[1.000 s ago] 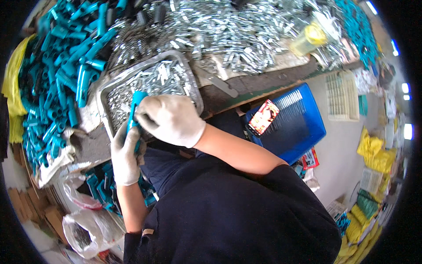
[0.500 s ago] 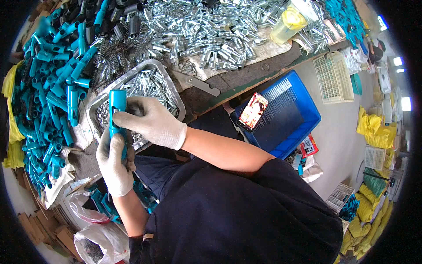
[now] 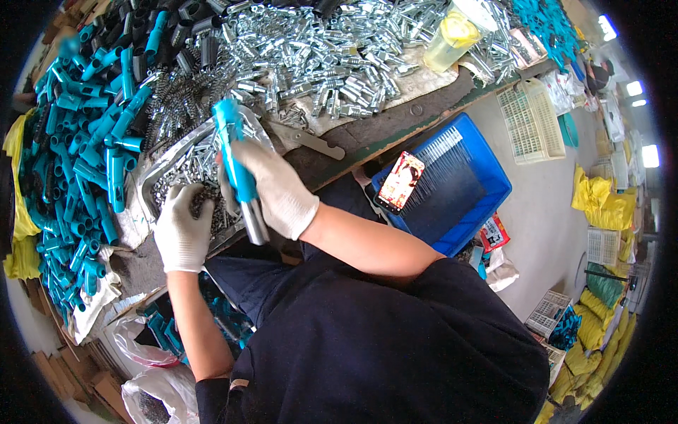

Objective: The person assembles tool handles by inserting metal pins into metal cylinders, fitting plastic housing components onto the assemblies, and placing the completed handles into a basket.

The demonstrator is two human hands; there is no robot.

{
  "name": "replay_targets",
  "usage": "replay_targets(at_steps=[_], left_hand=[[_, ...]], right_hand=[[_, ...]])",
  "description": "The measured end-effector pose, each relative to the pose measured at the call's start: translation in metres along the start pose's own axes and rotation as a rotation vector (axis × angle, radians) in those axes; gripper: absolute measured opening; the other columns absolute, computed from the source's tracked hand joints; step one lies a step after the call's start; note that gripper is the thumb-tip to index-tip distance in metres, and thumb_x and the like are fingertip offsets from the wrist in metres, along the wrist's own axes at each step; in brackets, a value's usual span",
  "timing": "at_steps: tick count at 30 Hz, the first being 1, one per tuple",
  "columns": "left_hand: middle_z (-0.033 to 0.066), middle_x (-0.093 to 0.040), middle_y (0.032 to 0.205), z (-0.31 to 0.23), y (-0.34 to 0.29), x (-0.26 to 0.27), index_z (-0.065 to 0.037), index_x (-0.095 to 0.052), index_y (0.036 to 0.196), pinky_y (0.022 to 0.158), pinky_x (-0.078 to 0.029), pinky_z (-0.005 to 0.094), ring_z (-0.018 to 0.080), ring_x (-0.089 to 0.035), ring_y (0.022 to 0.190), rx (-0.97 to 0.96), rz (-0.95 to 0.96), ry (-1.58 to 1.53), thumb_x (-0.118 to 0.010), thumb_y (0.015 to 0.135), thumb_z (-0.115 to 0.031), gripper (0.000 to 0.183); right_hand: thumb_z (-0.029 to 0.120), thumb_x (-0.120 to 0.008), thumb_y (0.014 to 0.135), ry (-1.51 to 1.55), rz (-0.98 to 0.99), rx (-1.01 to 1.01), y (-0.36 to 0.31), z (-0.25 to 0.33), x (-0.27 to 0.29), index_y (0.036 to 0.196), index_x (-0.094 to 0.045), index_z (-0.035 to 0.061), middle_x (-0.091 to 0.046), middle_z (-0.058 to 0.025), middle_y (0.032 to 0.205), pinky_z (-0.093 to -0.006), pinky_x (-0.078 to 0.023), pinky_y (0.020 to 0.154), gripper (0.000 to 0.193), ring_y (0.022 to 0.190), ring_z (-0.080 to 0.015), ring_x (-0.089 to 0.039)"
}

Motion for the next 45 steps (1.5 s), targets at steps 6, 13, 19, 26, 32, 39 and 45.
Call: replay_targets(at_steps=[6, 13, 19, 26, 32, 39, 45], left_hand=[[0.0136, -0.065, 0.091, 0.010, 0.001, -0.010, -0.007, -0.067, 0.091, 0.075, -0.050, 0.0393, 0.0331, -0.064, 0.084, 0.079, -0.097, -0.051, -0.065, 0.085, -0.013, 0.009], [0.0101, -0.064, 0.084, 0.001, 0.001, 0.018, -0.003, -0.065, 0.086, 0.068, -0.049, 0.0349, 0.0241, -0.063, 0.077, -0.049, -0.250, -0.360, -0.066, 0.082, -0.002, 0.004], [0.0050, -0.066, 0.088, -0.020, -0.019, 0.014, 0.000, -0.065, 0.084, 0.070, -0.045, 0.0233, 0.0106, -0.058, 0.077, 0.167, -0.125, -0.892, -0.070, 0.080, 0.004, 0.007], [0.0064, -0.065, 0.091, -0.006, -0.024, -0.003, 0.000, -0.063, 0.093, 0.077, -0.046, 0.0260, 0.0128, -0.059, 0.078, 0.224, -0.073, -1.237, -0.073, 0.082, -0.004, 0.015], [0.0019, -0.062, 0.091, -0.012, -0.019, -0.002, -0.003, -0.055, 0.119, 0.054, -0.039, 0.0185, 0.0055, -0.052, 0.066, 0.319, 0.157, -1.543, -0.076, 0.084, -0.021, 0.044], [0.0113, -0.068, 0.088, 0.007, 0.004, 0.020, -0.004, -0.070, 0.096, 0.076, -0.051, 0.0364, 0.0258, -0.067, 0.082, 0.040, 0.057, -0.319, -0.067, 0.088, -0.018, 0.016], [0.0079, -0.066, 0.086, 0.022, 0.001, -0.002, -0.012, -0.070, 0.093, 0.073, -0.051, 0.0386, 0.0291, -0.065, 0.082, 0.010, 0.078, -0.059, -0.069, 0.079, -0.013, 0.013]], right_hand=[[0.035, -0.053, 0.099, -0.133, -0.037, -0.221, -0.020, -0.010, -0.012, 0.106, -0.058, 0.0052, -0.058, -0.0021, 0.079, -0.0240, -0.047, 0.050, 0.031, 0.061, -0.0084, -0.057], [0.035, -0.052, 0.101, -0.190, -0.008, -0.247, -0.024, -0.019, -0.001, 0.120, -0.057, 0.0063, -0.059, -0.0025, 0.085, -0.0243, -0.053, 0.055, 0.035, 0.065, -0.0081, -0.059], [0.036, -0.050, 0.101, -0.275, 0.003, -0.246, -0.025, -0.012, -0.008, 0.111, -0.056, 0.0061, -0.058, -0.0012, 0.077, -0.0233, -0.051, 0.047, 0.032, 0.058, -0.0086, -0.059], [0.034, -0.047, 0.103, -0.519, 0.153, -0.084, -0.024, -0.004, -0.013, 0.149, -0.035, 0.0097, -0.060, -0.0036, 0.083, -0.0226, -0.050, 0.050, 0.053, 0.062, -0.0083, -0.060], [0.028, -0.049, 0.103, -0.331, 0.223, -0.188, -0.028, -0.007, -0.021, 0.152, -0.029, 0.0065, -0.061, -0.0045, 0.080, -0.0240, -0.049, 0.051, 0.057, 0.060, -0.0087, -0.058], [0.025, -0.058, 0.098, -1.050, -0.051, 0.254, -0.016, 0.001, -0.008, 0.131, -0.048, -0.0005, -0.060, -0.0056, 0.083, -0.0285, -0.050, 0.059, 0.044, 0.063, -0.0103, -0.057], [0.032, -0.053, 0.099, -0.556, 0.081, -0.135, -0.019, -0.010, -0.014, 0.117, -0.053, 0.0034, -0.055, -0.0017, 0.086, -0.0234, -0.048, 0.048, 0.034, 0.064, -0.0076, -0.056]])
Point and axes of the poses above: each hand's wrist, its own y-axis towards the middle knuckle, its own x-axis out of the back of the hand, z = x × y, the point moved 4 cm from there along y, towards the middle knuckle
